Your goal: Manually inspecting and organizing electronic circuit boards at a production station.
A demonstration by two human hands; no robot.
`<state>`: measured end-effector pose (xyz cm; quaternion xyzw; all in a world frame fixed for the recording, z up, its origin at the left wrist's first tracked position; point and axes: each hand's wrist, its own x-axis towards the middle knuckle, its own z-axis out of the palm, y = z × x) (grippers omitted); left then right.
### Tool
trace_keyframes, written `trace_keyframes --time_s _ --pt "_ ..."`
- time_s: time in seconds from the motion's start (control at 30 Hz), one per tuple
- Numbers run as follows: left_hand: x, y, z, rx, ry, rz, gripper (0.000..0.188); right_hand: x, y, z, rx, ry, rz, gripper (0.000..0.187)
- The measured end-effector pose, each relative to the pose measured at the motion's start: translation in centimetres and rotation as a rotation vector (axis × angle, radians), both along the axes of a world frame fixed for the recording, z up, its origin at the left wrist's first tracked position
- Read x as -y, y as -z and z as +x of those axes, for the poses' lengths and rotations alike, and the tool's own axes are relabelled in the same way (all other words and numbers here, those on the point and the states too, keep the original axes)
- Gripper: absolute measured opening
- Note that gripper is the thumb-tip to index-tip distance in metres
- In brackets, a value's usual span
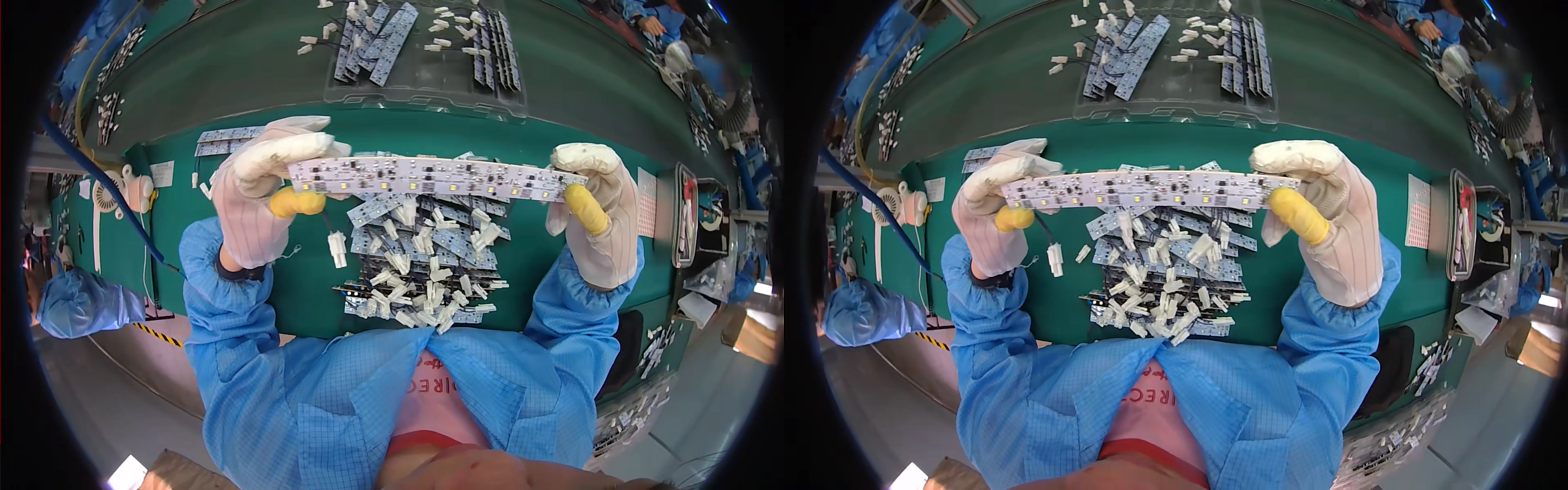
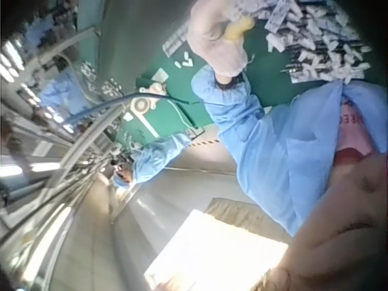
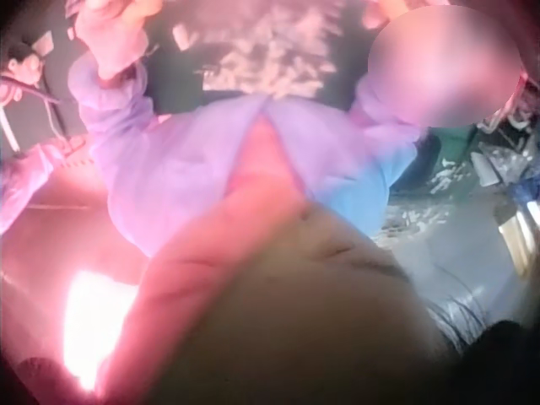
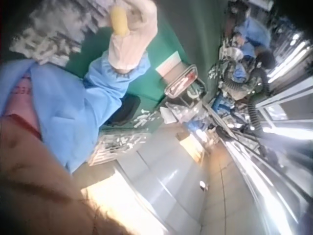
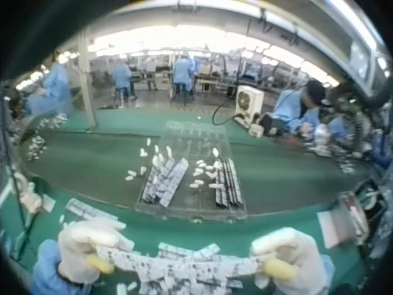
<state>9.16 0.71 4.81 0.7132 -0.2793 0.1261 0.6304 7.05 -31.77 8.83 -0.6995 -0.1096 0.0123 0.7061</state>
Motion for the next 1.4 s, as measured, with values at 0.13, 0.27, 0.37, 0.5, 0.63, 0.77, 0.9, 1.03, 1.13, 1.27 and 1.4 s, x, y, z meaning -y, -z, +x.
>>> trace_keyframes --time_s 0.13,0.27,0.37,0.5,0.63,0.77,0.9,1.03,1.13,1.27,1.4 --pt "0.0 0.3 0.1 0.018 -0.02 -0.021 0.044 0.2 -0.3 -0.2 -0.016 -0.011 -0.002 0.045" --pt "-0.4 0.5 0.2 0.018 -0.044 0.006 0.041 0.0 -0.9 -0.4 -0.055 -0.038 0.02 0.044" --pt "-0.6 0.4 0.9 0.158 0.019 0.052 0.041 0.3 -0.7 -0.4 -0.029 -0.031 0.0 0.042" --pt "-0.5 1.1 0.8 0.124 -0.031 -0.009 0.04 0.2 -0.7 -0.4 -0.013 -0.078 0.03 0.043" --pt "0.5 0.5 0.5 -0.072 -0.127 -0.071 0.036 0.6 -0.8 -0.4 -0.005 -0.109 0.049 0.055" --pt "0.0 0.3 0.9 -0.269 -0.146 -0.013 0.036 0.8 -0.8 -0.3 0.014 -0.227 0.035 0.061" --pt "-0.3 0.4 1.1 -0.266 -0.112 0.023 0.04 0.5 -0.9 -0.4 -0.032 -0.208 0.091 0.055" --pt "-0.1 0.5 0.8 -0.204 -0.04 -0.07 0.04 0.6 -1.0 -0.5 -0.016 -0.102 -0.007 0.051" --pt "-0.4 0.7 0.5 -0.111 -0.086 -0.036 0.04 0.6 -0.3 -0.1 0.071 -0.117 -0.001 0.039" --pt "-0.4 0.2 0.1 -0.134 -0.044 -0.086 0.039 0.4 -0.6 0.1 0.039 -0.095 -0.069 0.042" --pt "0.3 -0.3 -0.5 -0.204 -0.028 -0.188 0.04 -0.2 -0.2 0.3 0.052 -0.04 -0.112 0.046"
